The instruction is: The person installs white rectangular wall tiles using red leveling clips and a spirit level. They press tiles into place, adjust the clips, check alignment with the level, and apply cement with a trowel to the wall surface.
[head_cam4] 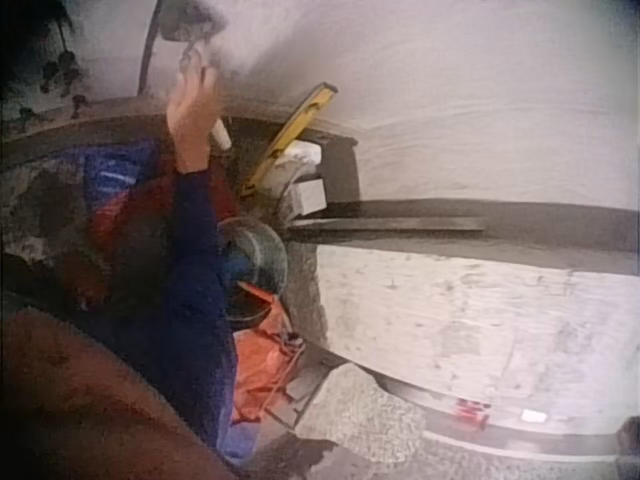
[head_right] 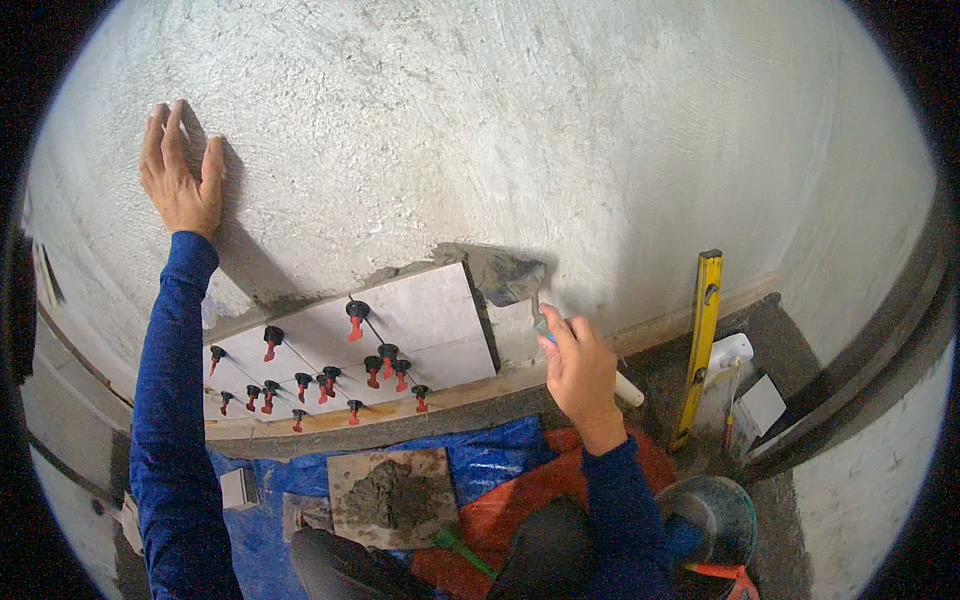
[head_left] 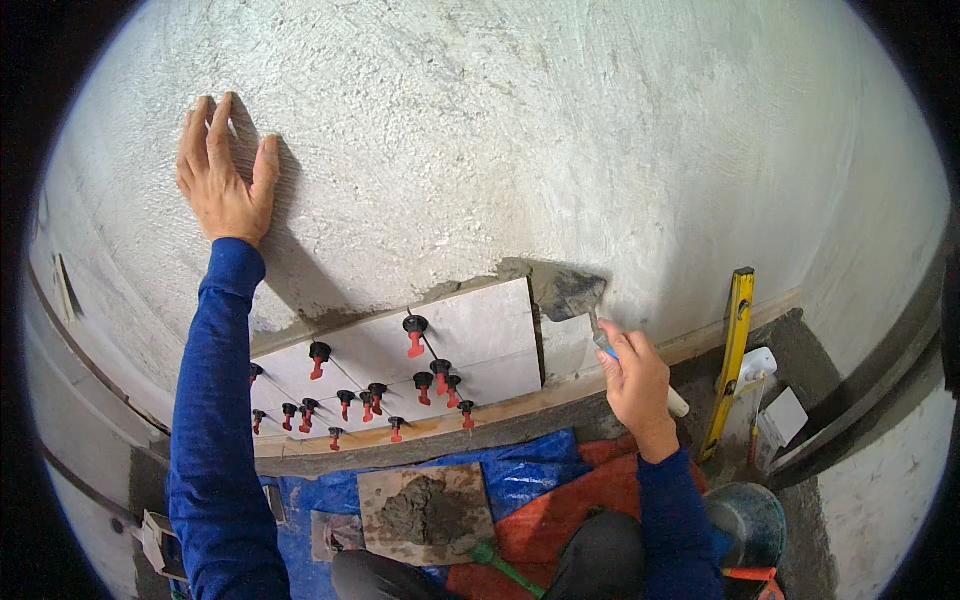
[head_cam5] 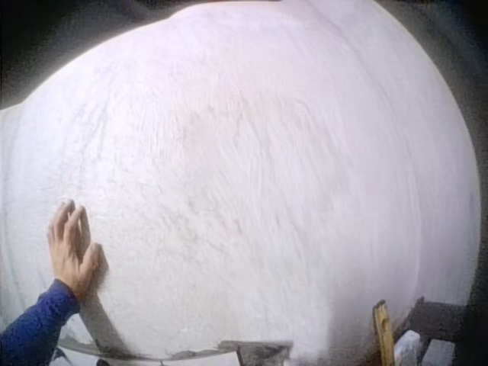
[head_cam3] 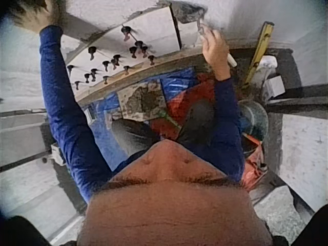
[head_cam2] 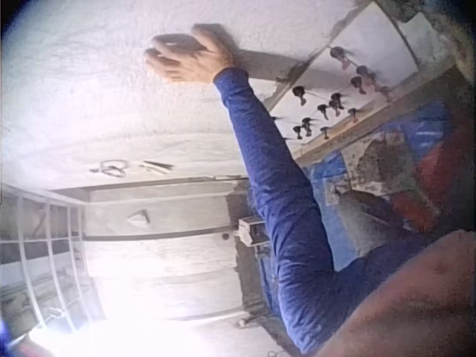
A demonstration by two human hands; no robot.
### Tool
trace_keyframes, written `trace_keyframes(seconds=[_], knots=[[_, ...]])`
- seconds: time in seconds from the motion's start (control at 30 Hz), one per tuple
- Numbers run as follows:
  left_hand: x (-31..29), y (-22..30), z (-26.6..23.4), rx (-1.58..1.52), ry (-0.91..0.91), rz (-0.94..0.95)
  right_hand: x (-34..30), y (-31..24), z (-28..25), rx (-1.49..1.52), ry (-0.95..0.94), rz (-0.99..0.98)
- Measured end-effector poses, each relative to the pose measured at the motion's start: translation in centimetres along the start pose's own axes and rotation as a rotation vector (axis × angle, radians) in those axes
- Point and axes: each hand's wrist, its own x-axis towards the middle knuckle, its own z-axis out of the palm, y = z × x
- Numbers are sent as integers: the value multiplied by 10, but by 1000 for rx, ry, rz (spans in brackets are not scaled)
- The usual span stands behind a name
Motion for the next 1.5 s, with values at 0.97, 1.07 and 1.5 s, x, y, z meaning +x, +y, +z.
trace_keyframes(seconds=[0.97, 1.07, 1.5], knots=[[-1, -1, 0, -3, -4, -8, -40, 18, -19, 28, 75, 52], [0, -1, 0, 3, -1, 2, -35, 18, -11, 50, 73, 21], [-1, -4, 2, 9, -3, 1, -8, 32, -2, 132, -141, 23]])
